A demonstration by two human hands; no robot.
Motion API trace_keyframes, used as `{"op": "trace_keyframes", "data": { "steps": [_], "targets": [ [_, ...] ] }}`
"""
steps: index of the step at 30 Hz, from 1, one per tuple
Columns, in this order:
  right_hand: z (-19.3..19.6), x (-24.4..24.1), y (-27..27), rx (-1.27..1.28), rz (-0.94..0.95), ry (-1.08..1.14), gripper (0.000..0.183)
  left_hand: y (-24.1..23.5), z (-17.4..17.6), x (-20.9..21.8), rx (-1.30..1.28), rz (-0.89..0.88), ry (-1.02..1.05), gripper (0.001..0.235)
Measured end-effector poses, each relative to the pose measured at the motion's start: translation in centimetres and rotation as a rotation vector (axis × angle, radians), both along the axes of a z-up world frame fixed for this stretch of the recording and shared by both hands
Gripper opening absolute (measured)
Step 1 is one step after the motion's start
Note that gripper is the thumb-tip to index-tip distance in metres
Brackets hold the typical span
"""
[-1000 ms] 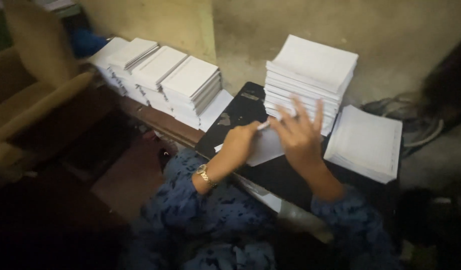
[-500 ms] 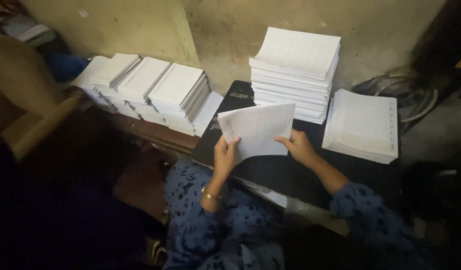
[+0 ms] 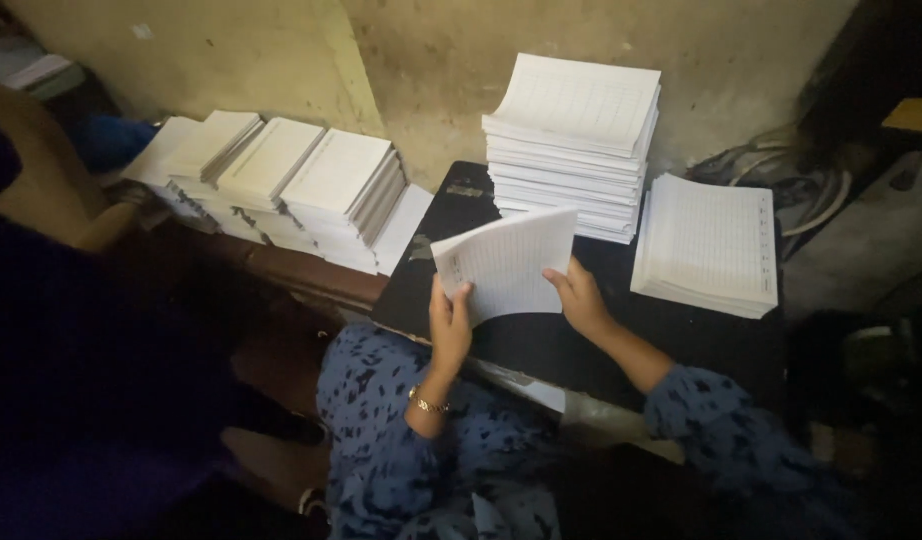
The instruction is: The person sits on the floor and flips through the pages of a stack of lined papers, then places them on a pile. The person repeats this process with multiple stacks of papers on a low table.
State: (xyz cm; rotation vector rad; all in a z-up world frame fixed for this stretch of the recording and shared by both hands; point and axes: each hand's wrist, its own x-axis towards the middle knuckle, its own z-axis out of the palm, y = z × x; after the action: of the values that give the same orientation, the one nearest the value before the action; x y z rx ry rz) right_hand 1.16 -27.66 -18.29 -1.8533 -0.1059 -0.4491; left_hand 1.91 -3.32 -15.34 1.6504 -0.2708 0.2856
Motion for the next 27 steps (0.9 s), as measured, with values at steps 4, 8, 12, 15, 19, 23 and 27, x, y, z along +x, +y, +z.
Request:
{"op": "trace_keyframes", "data": {
  "steps": [4,8,12,15,19,23,27],
  "targets": [
    [1.7,-1.2,0.8,0.019,0.013,-0.013,0.040,0.1,-2.2,1.1,-0.022,0.027,-0.061,0.053],
    [0.3,-0.3,0.5,-0.062,0.009,-0.035,0.043,0.1,-3.6,1.6,-0.001,0.025,-0.082,0.041],
    [0.8,-0.1,0.7,-0.063,-0.018,-0.024,0.045,1.0,-1.9,1.8,0.097,0.032,-0.048,0.032],
    [2.8,-0.5,-0.6,-0.042,0.135,0.289,0.053,2.8,1.9,1.1,0.020,-0.047,0.082,0.040],
    [2.6,0.1,-4.6,0.493,0.627,0.505,0.085,5.7,5.9,-0.5,-0.023,-0.238,0.362,0.051],
    [4.8,-0.3,-5.4,0.444,0.713,0.548,0.088,6.3,6.5,-3.4,0.034,-0.475,0.515,0.048],
    [7.7,-2.1,-2.9,-0.166,0.625,0.553,0.055,7.1,-1.9,-1.1,0.177,-0.618,0.536,0.043]
  ]
}}
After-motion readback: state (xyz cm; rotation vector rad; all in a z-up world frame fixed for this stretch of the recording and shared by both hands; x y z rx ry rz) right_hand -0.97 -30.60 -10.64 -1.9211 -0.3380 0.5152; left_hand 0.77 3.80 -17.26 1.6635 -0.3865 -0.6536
